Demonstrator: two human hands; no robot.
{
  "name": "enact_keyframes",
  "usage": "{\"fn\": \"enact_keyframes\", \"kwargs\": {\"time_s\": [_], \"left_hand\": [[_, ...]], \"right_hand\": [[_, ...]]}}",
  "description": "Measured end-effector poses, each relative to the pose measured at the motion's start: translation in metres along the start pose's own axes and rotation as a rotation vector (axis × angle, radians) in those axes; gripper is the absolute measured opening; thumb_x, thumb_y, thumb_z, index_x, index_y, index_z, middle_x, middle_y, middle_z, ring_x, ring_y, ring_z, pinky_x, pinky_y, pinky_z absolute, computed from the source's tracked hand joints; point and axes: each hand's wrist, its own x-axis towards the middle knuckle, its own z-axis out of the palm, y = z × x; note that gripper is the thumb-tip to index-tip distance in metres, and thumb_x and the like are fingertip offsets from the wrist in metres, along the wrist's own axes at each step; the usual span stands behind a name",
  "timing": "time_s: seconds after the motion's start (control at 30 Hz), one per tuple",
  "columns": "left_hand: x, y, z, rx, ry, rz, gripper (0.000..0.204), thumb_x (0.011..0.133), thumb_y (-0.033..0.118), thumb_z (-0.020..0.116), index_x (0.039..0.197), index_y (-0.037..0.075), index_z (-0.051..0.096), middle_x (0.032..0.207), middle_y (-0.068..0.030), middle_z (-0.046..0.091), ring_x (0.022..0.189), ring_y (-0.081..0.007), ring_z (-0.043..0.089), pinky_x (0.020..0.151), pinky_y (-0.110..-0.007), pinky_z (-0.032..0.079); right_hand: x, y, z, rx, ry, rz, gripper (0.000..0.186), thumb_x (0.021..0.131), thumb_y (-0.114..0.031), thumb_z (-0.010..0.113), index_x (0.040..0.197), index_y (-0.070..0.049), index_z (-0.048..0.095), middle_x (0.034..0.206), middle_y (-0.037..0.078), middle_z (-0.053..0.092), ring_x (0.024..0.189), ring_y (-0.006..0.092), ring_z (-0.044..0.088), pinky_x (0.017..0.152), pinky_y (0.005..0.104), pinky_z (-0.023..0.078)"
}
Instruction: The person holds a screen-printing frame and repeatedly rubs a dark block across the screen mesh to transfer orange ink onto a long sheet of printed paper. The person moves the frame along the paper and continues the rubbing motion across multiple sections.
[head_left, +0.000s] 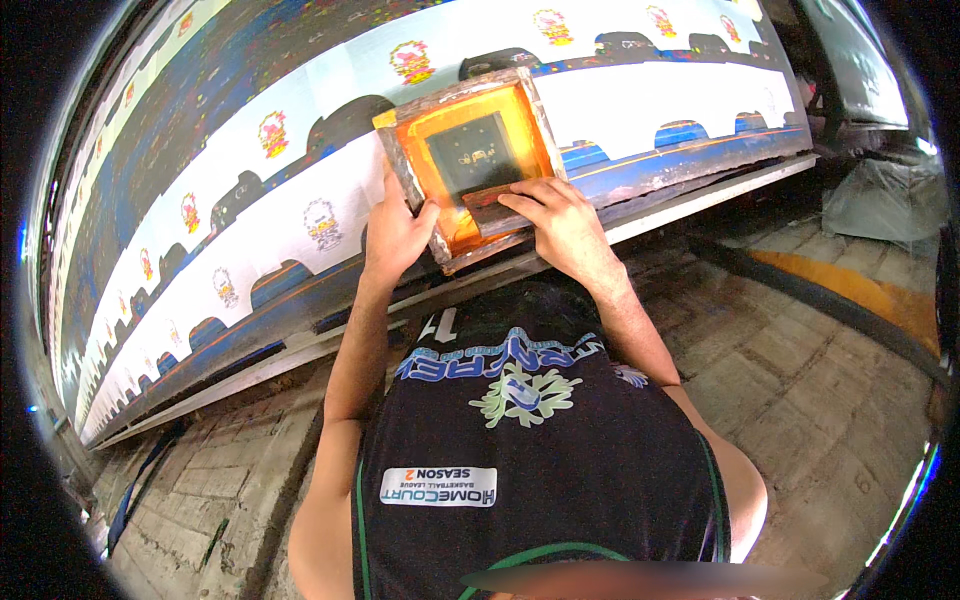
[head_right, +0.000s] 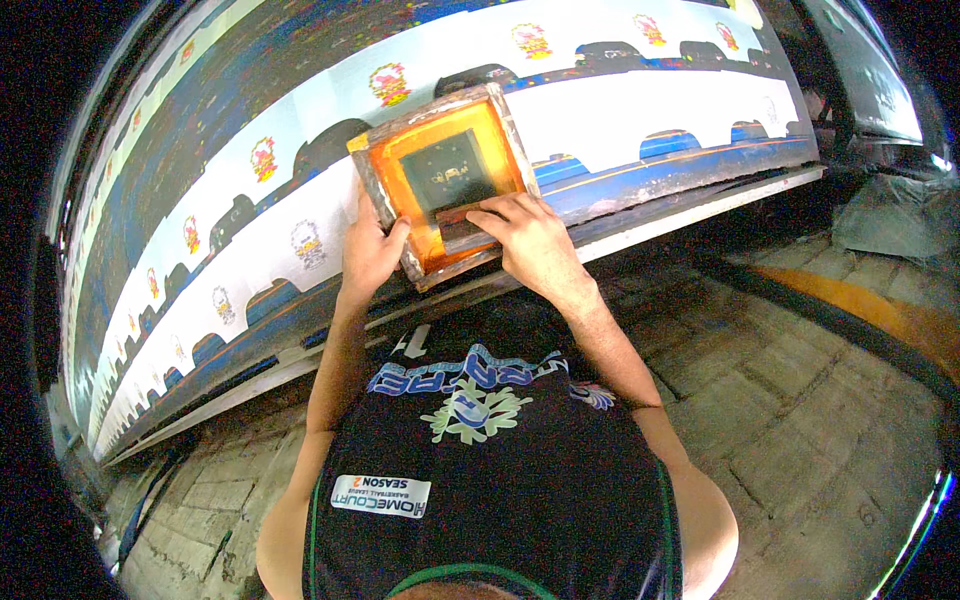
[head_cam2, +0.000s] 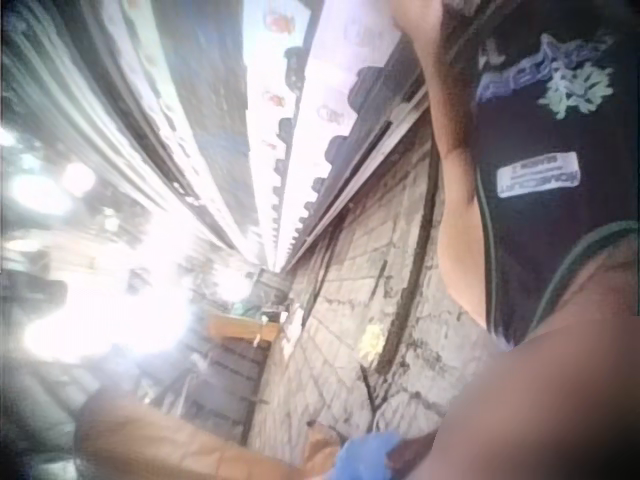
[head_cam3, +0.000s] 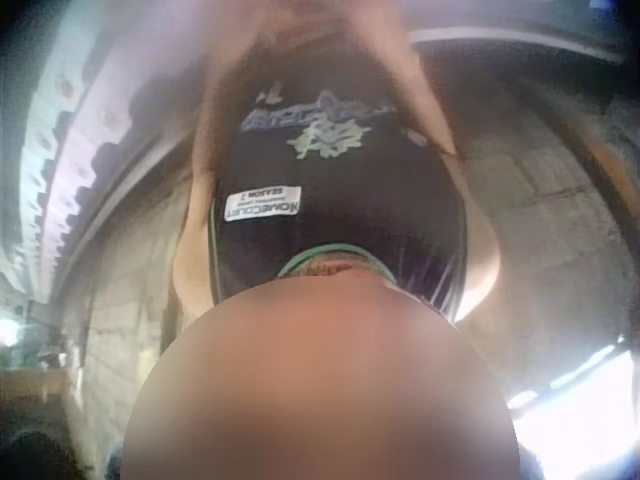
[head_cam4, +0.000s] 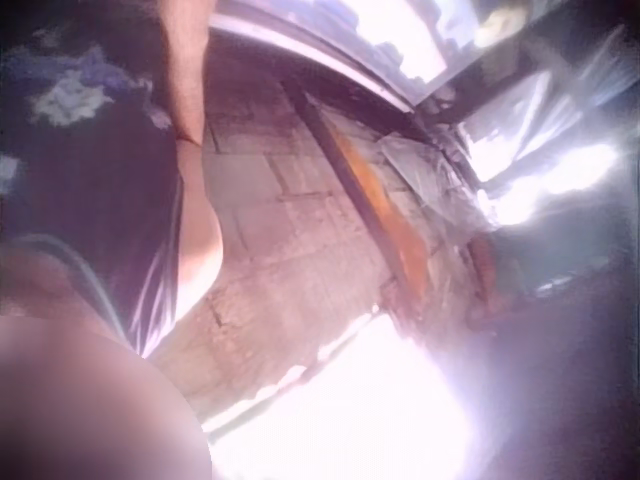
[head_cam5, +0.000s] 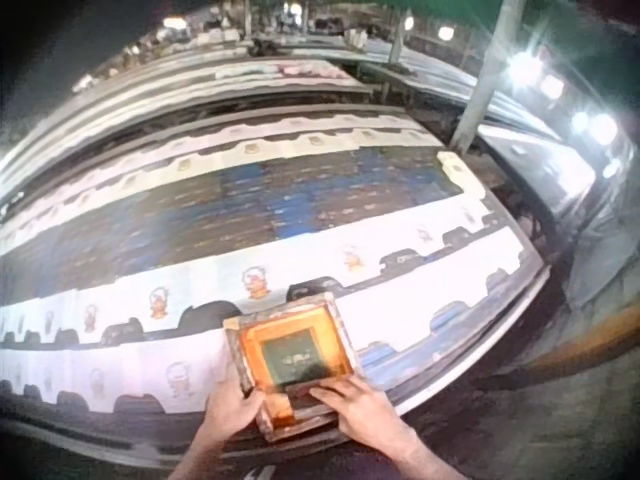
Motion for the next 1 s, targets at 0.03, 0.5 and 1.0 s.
{"fn": "enact_keyframes", "kwargs": {"time_s": [0.03, 0.5, 1.0], "left_hand": [[0.0, 0.007, 0.005, -0.026, 0.009, -0.007, 0.094, 0.098, 0.028, 0.076, 0.173, 0.005, 0.024, 0.105, -0.0311, 0.08, 0.094, -0.0514, 0.08, 0.084, -0.056, 0.066], [0.078, 0.142, 0.171, -0.039, -0.046, -0.09, 0.096, 0.101, 0.013, 0.071, 0.178, 0.01, 0.015, 0.103, -0.018, 0.082, 0.055, -0.0247, 0.072, 0.05, -0.039, 0.059], [0.08, 0.159, 0.181, -0.125, -0.003, -0.085, 0.095, 0.097, 0.015, 0.075, 0.177, 0.009, 0.025, 0.114, -0.0197, 0.081, 0.082, -0.0296, 0.078, 0.077, -0.043, 0.063]], "right_hand": [[-0.003, 0.007, -0.004, 0.003, 0.011, -0.005, 0.053, 0.081, 0.005, 0.071, 0.131, -0.012, 0.079, 0.131, 0.007, 0.077, 0.127, 0.0309, 0.07, 0.114, 0.0476, 0.056], [-0.055, 0.194, -0.101, 0.004, 0.054, 0.071, 0.057, 0.08, 0.012, 0.067, 0.131, -0.011, 0.078, 0.134, 0.007, 0.076, 0.125, 0.0322, 0.07, 0.11, 0.045, 0.059], [-0.038, 0.216, -0.113, 0.023, -0.024, -0.11, 0.04, 0.083, -0.003, 0.075, 0.123, -0.004, 0.075, 0.108, 0.012, 0.075, 0.106, 0.033, 0.075, 0.094, 0.0451, 0.063]]}}
